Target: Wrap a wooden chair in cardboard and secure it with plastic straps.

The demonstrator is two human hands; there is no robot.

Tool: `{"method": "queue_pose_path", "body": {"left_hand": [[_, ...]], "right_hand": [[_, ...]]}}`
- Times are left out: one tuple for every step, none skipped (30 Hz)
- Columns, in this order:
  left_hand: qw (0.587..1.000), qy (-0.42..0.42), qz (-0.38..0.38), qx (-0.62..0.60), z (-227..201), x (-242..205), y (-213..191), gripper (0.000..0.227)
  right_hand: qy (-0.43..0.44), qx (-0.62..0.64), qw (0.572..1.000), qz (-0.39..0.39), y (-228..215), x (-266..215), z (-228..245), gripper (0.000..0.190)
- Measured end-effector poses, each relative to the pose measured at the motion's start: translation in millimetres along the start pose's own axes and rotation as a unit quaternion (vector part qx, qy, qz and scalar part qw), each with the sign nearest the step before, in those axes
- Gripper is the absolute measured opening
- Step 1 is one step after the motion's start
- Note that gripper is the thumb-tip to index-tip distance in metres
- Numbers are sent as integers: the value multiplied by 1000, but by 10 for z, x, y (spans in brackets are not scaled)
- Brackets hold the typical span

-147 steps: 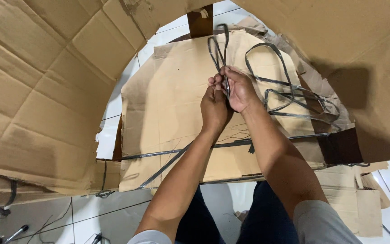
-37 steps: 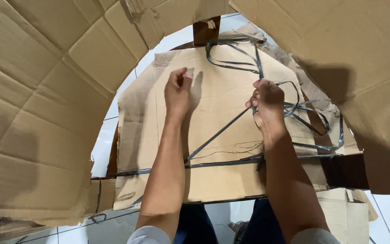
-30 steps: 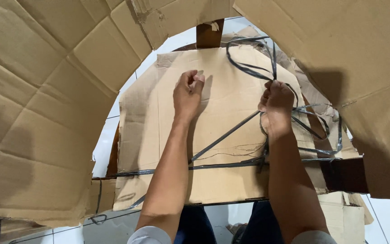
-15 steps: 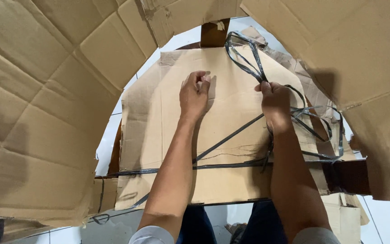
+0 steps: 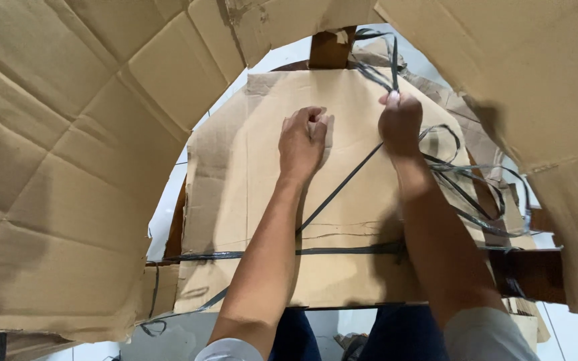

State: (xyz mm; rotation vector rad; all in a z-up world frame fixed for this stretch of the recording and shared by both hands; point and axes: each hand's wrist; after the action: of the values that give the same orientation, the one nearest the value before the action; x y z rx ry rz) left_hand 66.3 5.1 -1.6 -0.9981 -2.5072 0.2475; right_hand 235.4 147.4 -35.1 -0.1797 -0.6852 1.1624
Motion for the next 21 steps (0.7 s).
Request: {"method": "queue_pose_path", "body": {"left_hand": [[1000,-1,3,-1,-6,8,-6,26],[1000,-2,6,-2,-14,15,-8,27],[1000,-3,6,0,-5,17,-4,27],[1000,0,10,0,1,20,2,28],[1000,4,15,-2,3,23,16,29],[1000,4,16,0,-58,40,-11,29],[999,-14,30,10,-121,55,-35,31],[998,-32,44,19,-182,71,-60,33],[998,-34,44,21,-188,78,-54,33],[998,-34,43,18,-191,85,-51,33],[998,-35,41,17,-187,87,-55,32],[998,-38,40,19,-180,91,-48,32],[999,-25,30,11,-170,90,-47,31],[1000,-11,21,2,-158,88,-47,30],[1000,-15,19,4,-173,98,-56,30],[999,-28,31,11,-188,108,-66,31],[998,-40,43,17,-205,121,-76,32],[998,-43,41,19,-218,115,-89,32],[998,-53,39,9,-235,115,-103,33],[997,-63,36,-1,-254,117,-118,35],[997,-65,34,0,-247,119,-120,35]], "right_hand": [[-13,0,1000,-13,29,7,101,33],[-27,-1,999,-26,55,18,200,34],[-25,0,999,-24,132,87,152,34],[-58,-7,998,-29,209,157,103,33],[-90,-15,995,-35,278,234,50,32],[-89,-15,995,-34,314,279,44,32],[-149,25,988,-23,346,325,36,31],[-209,64,976,-11,380,370,27,30],[-208,65,976,-9,447,416,33,30],[-171,53,984,-1,517,459,39,24],[-132,43,990,10,595,490,45,21],[-131,43,990,13,700,544,-10,21],[-142,35,989,9,807,587,-66,23],[-152,26,988,5,915,626,-122,27],[-151,27,988,9,961,631,-79,27],[-139,-35,989,28,1008,634,-34,23],[-127,-96,986,46,1054,643,18,20],[-128,-95,986,49,1071,640,56,20],[-132,-108,984,48,1089,644,101,18],[-137,-122,982,48,1106,649,148,17],[-138,-121,982,50,1135,661,153,17]]}}
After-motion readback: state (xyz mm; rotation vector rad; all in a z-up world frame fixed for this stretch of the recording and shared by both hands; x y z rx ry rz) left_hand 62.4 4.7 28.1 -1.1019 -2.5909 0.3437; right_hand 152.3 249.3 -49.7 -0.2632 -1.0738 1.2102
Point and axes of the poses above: each hand's wrist, its own x-axis towards the middle knuckle, its own y-axis out of the palm, z = x × y, and after that the axes turned 13 degrees about -z, right-handed
